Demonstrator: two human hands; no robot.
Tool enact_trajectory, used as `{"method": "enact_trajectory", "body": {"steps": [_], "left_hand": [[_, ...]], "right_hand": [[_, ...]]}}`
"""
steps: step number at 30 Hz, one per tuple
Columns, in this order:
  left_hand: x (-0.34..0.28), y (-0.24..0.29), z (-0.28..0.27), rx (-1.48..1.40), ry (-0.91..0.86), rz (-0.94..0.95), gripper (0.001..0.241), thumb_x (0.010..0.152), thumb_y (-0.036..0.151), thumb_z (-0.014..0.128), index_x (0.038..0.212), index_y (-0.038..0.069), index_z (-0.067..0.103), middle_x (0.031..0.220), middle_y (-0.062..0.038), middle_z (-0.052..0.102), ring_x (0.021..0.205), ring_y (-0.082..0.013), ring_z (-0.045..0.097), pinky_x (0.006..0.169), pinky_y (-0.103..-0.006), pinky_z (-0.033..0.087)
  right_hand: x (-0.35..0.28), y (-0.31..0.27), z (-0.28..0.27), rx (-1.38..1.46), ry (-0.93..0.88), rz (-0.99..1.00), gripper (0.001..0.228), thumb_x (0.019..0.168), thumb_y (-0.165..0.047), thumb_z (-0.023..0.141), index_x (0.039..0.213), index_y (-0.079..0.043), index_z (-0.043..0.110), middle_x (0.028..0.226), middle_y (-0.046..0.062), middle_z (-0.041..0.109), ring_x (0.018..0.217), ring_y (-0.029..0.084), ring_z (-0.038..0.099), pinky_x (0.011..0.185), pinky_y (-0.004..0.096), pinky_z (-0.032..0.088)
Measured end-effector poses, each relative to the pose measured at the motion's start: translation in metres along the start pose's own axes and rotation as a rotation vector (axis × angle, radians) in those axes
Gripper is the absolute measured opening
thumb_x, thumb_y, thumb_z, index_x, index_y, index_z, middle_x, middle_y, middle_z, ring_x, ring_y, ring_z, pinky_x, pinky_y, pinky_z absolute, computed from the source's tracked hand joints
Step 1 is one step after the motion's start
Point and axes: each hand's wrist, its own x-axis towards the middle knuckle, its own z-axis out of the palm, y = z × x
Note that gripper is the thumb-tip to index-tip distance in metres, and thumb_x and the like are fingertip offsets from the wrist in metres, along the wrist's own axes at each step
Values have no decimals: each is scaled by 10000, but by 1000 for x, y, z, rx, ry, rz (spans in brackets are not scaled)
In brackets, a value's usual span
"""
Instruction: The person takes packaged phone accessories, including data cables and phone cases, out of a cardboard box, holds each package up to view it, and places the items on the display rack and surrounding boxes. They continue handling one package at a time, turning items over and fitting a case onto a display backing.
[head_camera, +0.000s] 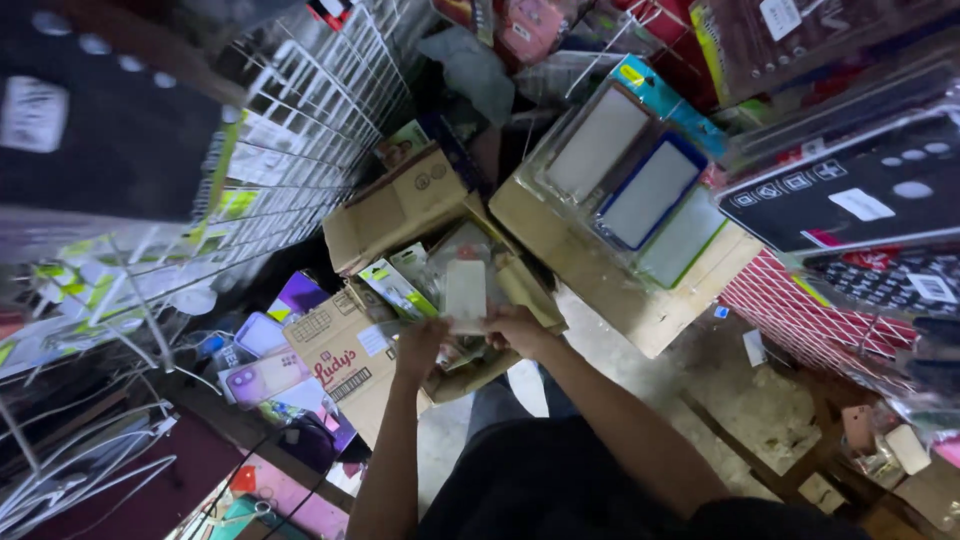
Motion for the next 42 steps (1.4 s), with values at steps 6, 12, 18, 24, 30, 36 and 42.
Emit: {"method": "enact_trajectory", "body": {"steps": [6,12,18,24,30,36,42], "left_hand": [[10,0,-6,523,469,290,301,949,284,702,1131,52,761,1061,-119,768,1022,-255,731,886,-371,550],[55,-27,-11,238,377,289,446,956,276,673,1318,18,633,1196,-132,744,1087,-233,718,944,-343,551],[44,-7,22,229,362,335,460,948,230,681,1349,17,612,1247,-138,725,1159,-217,686,972,-330,522],[38,-28,32,299,304,482,383,943,201,710,1285,30,674,1201,-137,751,1113,-218,705,950,-351,527],[16,-37,24,285,141,141,281,948,232,652,1193,119,732,834,-87,718,711,-192,653,651,-342,540],[26,-26,7,156,127,142,277,937,274,665,1163,132,742,794,12,668,653,-111,577,549,-308,487],[59,-25,-15,-114,-71,363,309,942,256,679,1170,49,712,883,7,688,710,-103,616,604,-279,515]], "right_hand": [[56,1,-18,247,-26,9,155,947,-128,765,906,-65,629,692,6,553,530,101,483,457,284,343],[48,-49,28,490,-59,64,179,933,-73,667,1106,-39,634,994,75,736,895,154,720,807,263,589],[51,-27,37,203,-135,50,342,934,-147,670,1274,-105,677,1032,6,749,875,120,652,769,302,553],[12,-27,10,-343,-70,-100,358,1030,-271,675,1253,7,719,925,98,682,779,142,627,686,339,503],[-98,-73,-43,-513,-58,-548,297,984,-209,719,1227,-40,702,1024,69,750,907,133,701,797,300,578],[-226,-169,-8,-882,879,-696,374,875,-166,763,1248,-165,739,998,121,699,841,225,700,754,321,561],[-208,-172,-15,-1008,1125,-1219,491,764,-171,831,1210,-55,663,1375,234,513,1175,398,563,962,462,504]]}}
